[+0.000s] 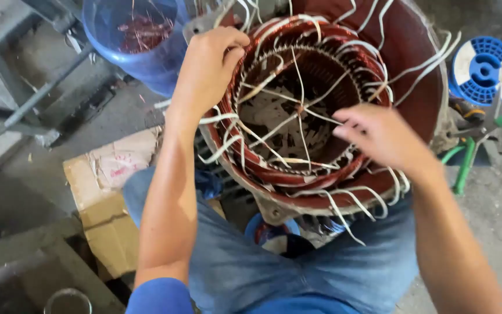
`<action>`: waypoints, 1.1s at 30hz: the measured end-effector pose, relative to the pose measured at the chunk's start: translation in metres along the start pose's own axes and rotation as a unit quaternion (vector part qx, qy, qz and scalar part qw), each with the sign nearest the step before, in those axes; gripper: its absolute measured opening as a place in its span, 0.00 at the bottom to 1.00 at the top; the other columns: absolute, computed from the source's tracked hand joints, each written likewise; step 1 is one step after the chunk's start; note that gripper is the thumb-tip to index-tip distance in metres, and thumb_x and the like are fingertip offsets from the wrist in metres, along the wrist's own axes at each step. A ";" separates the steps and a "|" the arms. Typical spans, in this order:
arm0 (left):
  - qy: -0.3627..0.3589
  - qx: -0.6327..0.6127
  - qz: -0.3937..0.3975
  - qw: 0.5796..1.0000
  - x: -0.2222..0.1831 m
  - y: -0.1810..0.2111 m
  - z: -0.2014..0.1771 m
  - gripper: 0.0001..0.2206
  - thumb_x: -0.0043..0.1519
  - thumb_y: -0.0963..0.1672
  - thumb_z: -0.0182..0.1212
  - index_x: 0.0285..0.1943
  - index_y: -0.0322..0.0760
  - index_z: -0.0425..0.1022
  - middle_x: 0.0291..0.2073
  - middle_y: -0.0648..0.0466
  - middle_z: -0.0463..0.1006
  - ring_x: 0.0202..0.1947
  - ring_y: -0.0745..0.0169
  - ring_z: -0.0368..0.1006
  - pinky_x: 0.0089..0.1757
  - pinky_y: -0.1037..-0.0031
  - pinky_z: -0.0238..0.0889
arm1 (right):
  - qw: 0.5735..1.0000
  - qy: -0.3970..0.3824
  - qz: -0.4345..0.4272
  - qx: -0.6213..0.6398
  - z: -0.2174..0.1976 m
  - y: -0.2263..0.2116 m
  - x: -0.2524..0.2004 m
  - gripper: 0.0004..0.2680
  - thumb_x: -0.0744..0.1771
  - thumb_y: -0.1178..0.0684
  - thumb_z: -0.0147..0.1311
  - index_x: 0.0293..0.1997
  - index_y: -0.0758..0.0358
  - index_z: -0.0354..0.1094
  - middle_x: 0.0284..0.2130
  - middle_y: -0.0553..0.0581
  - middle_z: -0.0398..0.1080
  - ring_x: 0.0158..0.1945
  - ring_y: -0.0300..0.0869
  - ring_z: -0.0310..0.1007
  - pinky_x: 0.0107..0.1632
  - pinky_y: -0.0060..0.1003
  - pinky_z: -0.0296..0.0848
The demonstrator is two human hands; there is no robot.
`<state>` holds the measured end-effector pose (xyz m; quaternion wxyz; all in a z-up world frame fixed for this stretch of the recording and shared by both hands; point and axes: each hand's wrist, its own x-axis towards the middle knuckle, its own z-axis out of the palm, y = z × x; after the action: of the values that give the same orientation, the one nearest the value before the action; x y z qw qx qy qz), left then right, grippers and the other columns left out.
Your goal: Cutting and removing white plastic ties from the copper windings of a large electric motor stator using scissors.
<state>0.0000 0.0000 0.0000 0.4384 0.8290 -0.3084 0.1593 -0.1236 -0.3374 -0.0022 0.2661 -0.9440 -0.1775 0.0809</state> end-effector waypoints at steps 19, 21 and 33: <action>-0.350 0.054 -0.348 0.868 0.016 -0.048 0.041 0.11 0.70 0.38 0.57 0.57 0.38 0.83 0.48 0.48 0.87 0.42 0.59 0.86 0.46 0.70 0.79 | 0.912 0.220 0.347 -0.011 -0.020 0.103 -0.177 0.07 0.77 0.63 0.63 0.58 0.82 0.77 0.42 0.69 0.74 0.38 0.49 0.69 0.43 0.41 0.70; -0.424 0.114 -0.240 0.866 0.001 -0.092 0.075 0.23 0.48 0.37 0.77 0.55 0.38 0.84 0.41 0.47 0.88 0.37 0.41 0.82 0.47 0.55 0.73 | 0.880 0.317 0.352 -0.013 -0.017 0.125 -0.173 0.17 0.75 0.53 0.78 0.51 0.69 0.65 0.34 0.56 0.63 0.33 0.42 0.58 0.34 0.37 0.59; -0.409 0.129 -0.327 0.842 0.023 -0.048 0.056 0.30 0.55 0.35 0.72 0.70 0.39 0.76 0.58 0.46 0.83 0.42 0.45 0.85 0.52 0.58 0.75 | 0.921 0.273 0.195 -0.200 -0.032 0.135 -0.155 0.12 0.73 0.57 0.78 0.58 0.78 0.85 0.49 0.72 0.78 0.43 0.55 0.72 0.44 0.45 0.70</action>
<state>0.0484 -0.0348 -0.0493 0.1880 0.9208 -0.1474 -0.3084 -0.2199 -0.5186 -0.0377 0.0890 -0.9789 0.0772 -0.1669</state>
